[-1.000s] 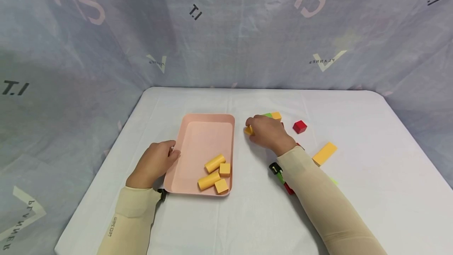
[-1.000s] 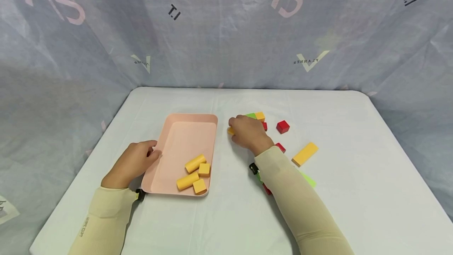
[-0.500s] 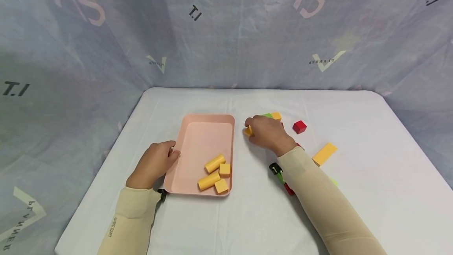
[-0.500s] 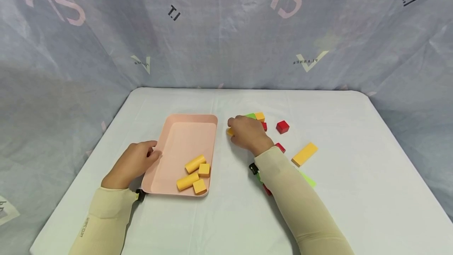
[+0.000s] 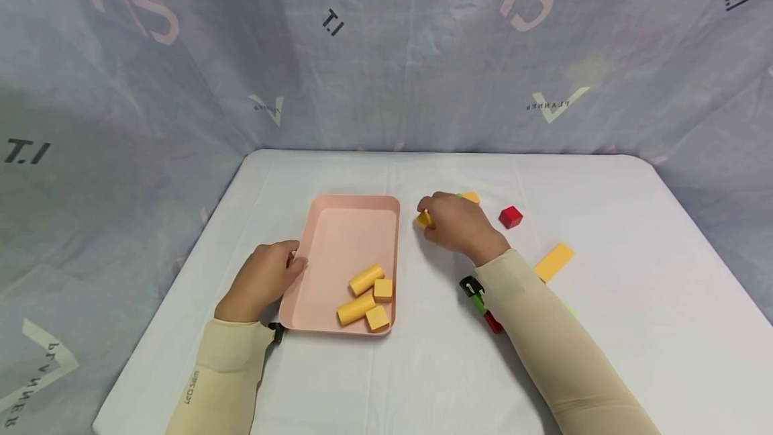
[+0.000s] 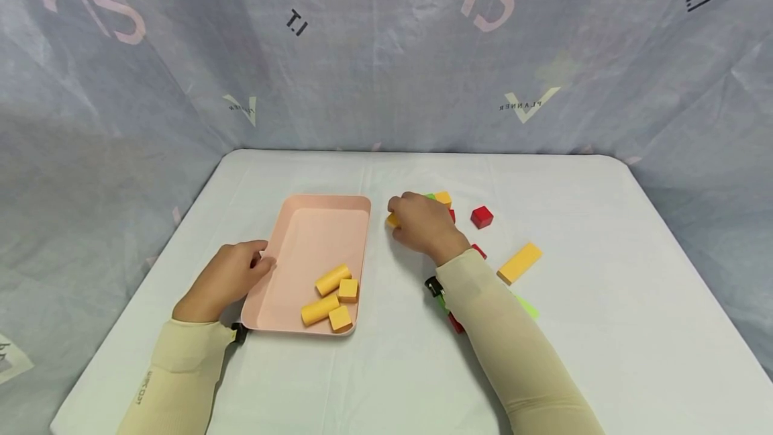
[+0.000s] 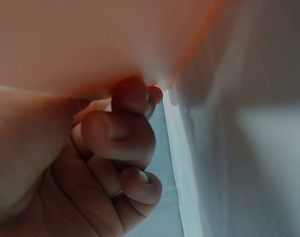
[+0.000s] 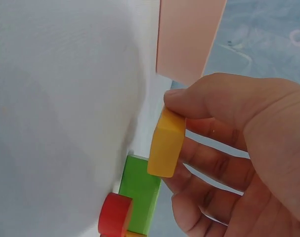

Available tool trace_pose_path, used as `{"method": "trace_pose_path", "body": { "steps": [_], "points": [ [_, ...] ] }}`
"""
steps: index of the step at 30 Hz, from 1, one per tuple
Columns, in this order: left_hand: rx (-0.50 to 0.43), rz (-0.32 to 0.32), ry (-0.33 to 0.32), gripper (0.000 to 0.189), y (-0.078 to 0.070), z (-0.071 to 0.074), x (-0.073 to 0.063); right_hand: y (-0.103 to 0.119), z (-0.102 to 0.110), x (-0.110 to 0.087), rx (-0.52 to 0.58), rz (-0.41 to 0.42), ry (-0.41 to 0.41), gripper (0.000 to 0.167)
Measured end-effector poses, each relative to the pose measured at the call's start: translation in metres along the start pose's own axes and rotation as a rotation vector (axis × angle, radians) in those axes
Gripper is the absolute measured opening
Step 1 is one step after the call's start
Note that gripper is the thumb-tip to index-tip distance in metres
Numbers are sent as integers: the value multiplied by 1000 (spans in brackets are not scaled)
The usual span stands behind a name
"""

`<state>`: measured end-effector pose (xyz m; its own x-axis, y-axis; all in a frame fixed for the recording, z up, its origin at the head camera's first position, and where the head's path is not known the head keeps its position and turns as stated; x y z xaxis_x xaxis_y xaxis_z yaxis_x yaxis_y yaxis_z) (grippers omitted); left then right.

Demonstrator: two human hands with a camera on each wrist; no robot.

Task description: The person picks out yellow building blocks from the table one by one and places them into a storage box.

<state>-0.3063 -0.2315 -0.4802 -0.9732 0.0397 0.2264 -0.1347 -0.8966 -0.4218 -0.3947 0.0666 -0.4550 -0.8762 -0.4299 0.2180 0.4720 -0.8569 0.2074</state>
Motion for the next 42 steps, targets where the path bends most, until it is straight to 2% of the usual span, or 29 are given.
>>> {"method": "trace_pose_path", "body": {
  "steps": [16,22,42],
  "points": [
    [3,4,-3,24,2,0,0,13,16,-2,15,48,-73,38],
    [-2,-12,-12,26,0,0,0,19,25,-3,14,75,-110,36],
    [-1,-18,-13,30,0,0,0,34,37,-7,20,109,-154,35]
  ]
}}
Point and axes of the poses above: each hand's wrist, its own x-axis towards the middle knuckle, its own z-axis out of the back of the hand, y = z × x, the point moved 9 cm from there along x, towards the middle knuckle, and after that the axes turned 12 degrees about -y, right-handed, at the moved point
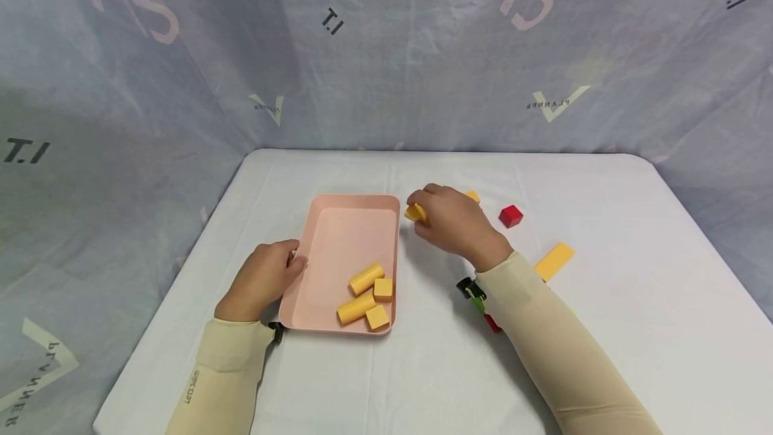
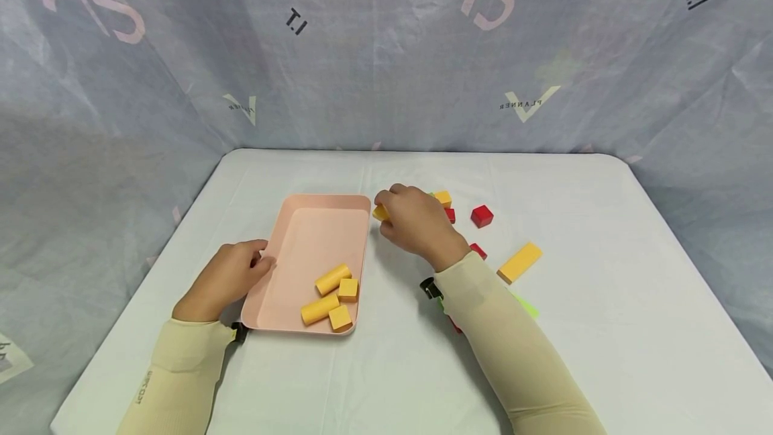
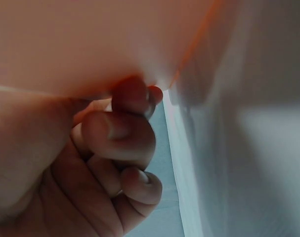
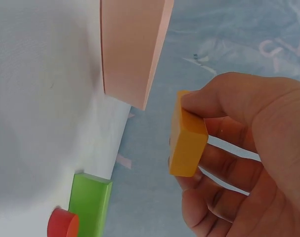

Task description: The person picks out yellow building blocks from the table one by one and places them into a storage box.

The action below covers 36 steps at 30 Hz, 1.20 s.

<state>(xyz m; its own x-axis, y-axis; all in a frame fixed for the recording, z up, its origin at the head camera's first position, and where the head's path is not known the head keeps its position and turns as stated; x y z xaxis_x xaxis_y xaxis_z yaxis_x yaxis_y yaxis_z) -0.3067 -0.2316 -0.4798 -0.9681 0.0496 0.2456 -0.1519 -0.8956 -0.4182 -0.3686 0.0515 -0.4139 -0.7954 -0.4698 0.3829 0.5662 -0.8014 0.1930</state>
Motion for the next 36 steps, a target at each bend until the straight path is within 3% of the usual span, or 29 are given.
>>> {"method": "trace_pose_path", "body": {
  "steps": [27,36],
  "points": [
    [-5,12,9,23,-1,1,-1,27,5,-1,45,65,-27,34],
    [0,17,14,30,0,1,-1,35,7,-3,58,95,-43,34]
  ]
}}
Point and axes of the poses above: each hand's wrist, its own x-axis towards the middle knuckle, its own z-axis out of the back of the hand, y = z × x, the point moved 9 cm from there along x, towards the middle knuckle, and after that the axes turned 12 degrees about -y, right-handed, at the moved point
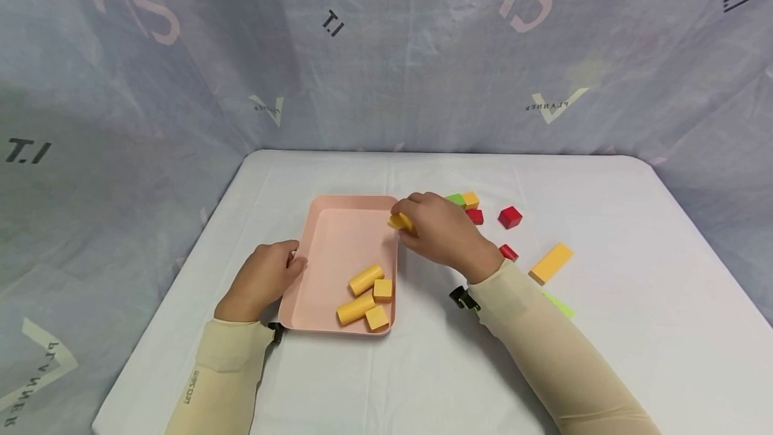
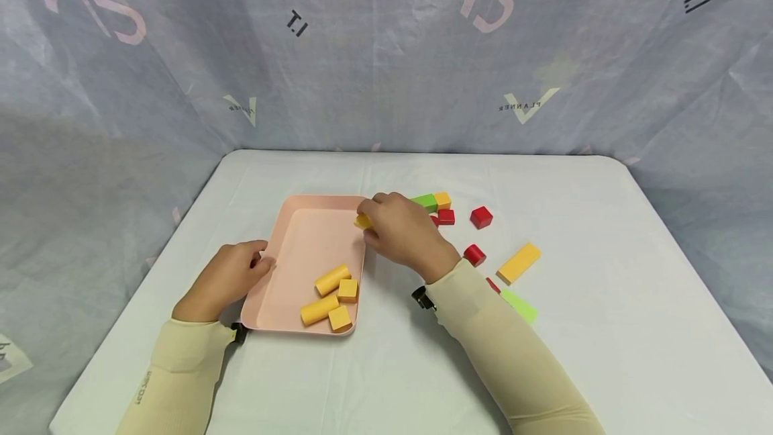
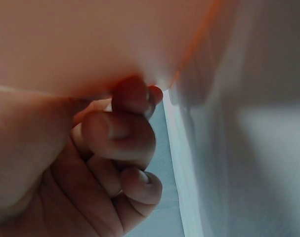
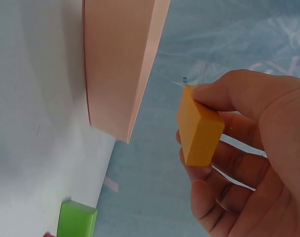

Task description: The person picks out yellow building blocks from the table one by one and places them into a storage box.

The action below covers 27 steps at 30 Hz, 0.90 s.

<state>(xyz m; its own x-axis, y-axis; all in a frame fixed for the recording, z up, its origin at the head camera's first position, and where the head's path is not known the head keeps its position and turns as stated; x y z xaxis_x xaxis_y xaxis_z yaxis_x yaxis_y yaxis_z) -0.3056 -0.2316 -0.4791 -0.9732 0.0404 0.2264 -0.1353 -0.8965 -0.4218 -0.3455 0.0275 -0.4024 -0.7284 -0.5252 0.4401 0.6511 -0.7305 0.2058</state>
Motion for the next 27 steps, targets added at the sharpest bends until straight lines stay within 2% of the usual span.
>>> {"method": "trace_pose_path", "body": {
  "steps": [17,27],
  "points": [
    [4,-10,-10,28,0,0,0,10,-5,-1,58,54,-11,31],
    [-5,-10,-8,25,-2,0,1,18,-13,-3,62,55,30,33]
  ]
}}
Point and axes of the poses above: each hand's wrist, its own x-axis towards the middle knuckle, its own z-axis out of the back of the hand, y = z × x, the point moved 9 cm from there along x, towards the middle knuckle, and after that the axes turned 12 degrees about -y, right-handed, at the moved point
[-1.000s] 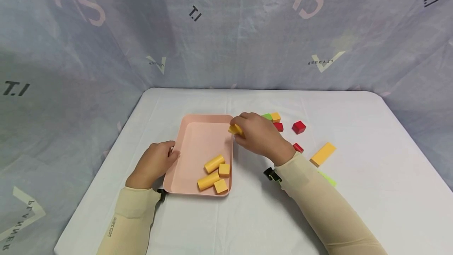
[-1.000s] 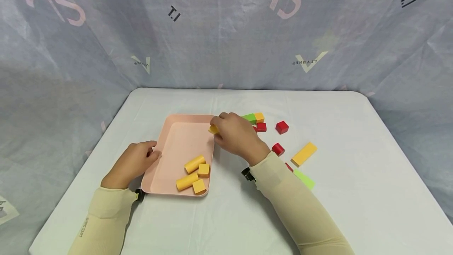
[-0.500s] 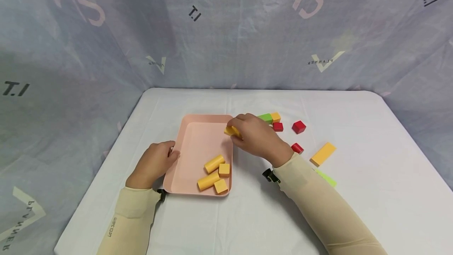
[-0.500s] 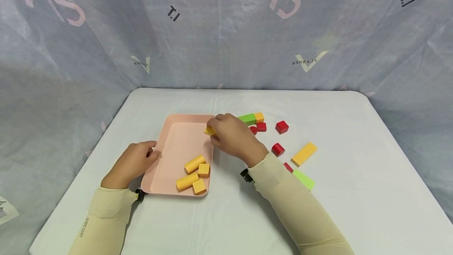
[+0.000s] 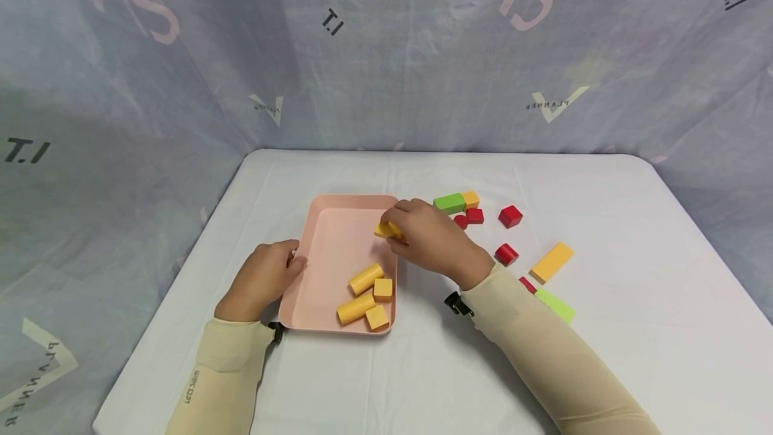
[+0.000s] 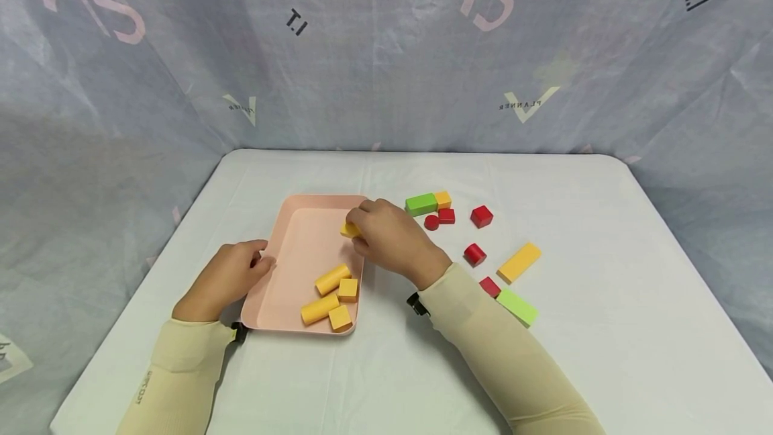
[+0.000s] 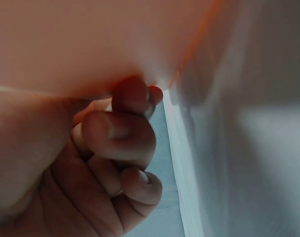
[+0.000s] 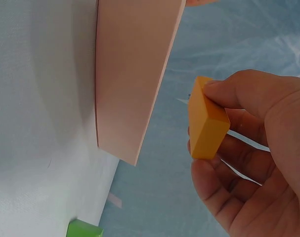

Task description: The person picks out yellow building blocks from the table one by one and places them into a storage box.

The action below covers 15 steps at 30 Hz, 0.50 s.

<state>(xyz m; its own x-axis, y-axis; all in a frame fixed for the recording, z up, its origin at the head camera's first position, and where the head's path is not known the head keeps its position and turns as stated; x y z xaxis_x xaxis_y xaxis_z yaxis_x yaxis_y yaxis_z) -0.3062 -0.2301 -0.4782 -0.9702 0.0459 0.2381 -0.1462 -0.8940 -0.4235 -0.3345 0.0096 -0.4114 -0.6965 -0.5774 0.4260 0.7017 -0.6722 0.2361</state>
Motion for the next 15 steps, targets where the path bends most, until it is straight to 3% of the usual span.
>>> {"method": "trace_pose_path", "body": {
  "steps": [15],
  "points": [
    [0,-6,-9,30,0,0,0,7,-3,-2,-11,53,-13,35]
  ]
}}
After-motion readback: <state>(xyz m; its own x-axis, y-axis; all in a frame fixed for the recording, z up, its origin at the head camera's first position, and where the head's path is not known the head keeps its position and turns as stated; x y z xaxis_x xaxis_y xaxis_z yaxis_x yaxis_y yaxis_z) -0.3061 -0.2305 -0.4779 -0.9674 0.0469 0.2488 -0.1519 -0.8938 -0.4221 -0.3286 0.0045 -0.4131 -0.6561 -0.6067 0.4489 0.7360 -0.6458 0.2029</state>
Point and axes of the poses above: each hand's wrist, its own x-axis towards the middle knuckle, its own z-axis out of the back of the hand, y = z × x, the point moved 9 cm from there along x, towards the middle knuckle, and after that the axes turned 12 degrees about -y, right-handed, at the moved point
